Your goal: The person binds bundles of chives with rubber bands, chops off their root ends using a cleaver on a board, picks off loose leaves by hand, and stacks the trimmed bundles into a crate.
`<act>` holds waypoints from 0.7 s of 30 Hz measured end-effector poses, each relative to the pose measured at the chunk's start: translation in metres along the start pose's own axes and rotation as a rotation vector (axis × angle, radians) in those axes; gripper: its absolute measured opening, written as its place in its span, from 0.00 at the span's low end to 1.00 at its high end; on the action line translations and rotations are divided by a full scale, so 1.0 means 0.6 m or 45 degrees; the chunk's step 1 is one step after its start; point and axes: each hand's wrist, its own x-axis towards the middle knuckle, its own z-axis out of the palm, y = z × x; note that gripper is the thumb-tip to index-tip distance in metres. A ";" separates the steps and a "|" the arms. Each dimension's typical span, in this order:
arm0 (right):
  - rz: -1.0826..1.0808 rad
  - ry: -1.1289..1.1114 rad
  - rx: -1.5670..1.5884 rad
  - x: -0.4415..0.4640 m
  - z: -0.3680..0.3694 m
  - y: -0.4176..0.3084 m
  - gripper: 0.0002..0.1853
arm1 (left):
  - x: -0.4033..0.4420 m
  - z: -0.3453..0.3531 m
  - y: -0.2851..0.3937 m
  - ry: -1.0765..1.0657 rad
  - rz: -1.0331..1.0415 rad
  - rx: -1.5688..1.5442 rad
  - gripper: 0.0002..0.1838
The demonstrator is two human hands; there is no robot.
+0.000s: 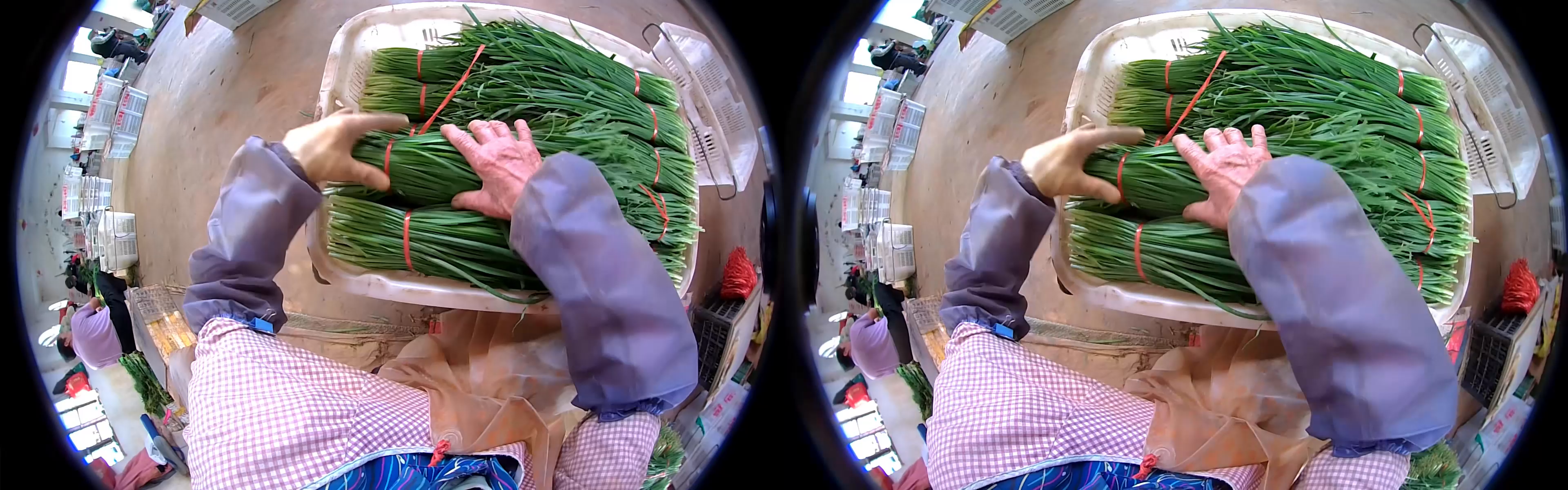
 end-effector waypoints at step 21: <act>-0.043 0.034 0.227 0.021 0.027 0.043 0.50 | -0.057 0.132 0.030 0.819 -0.266 0.618 0.10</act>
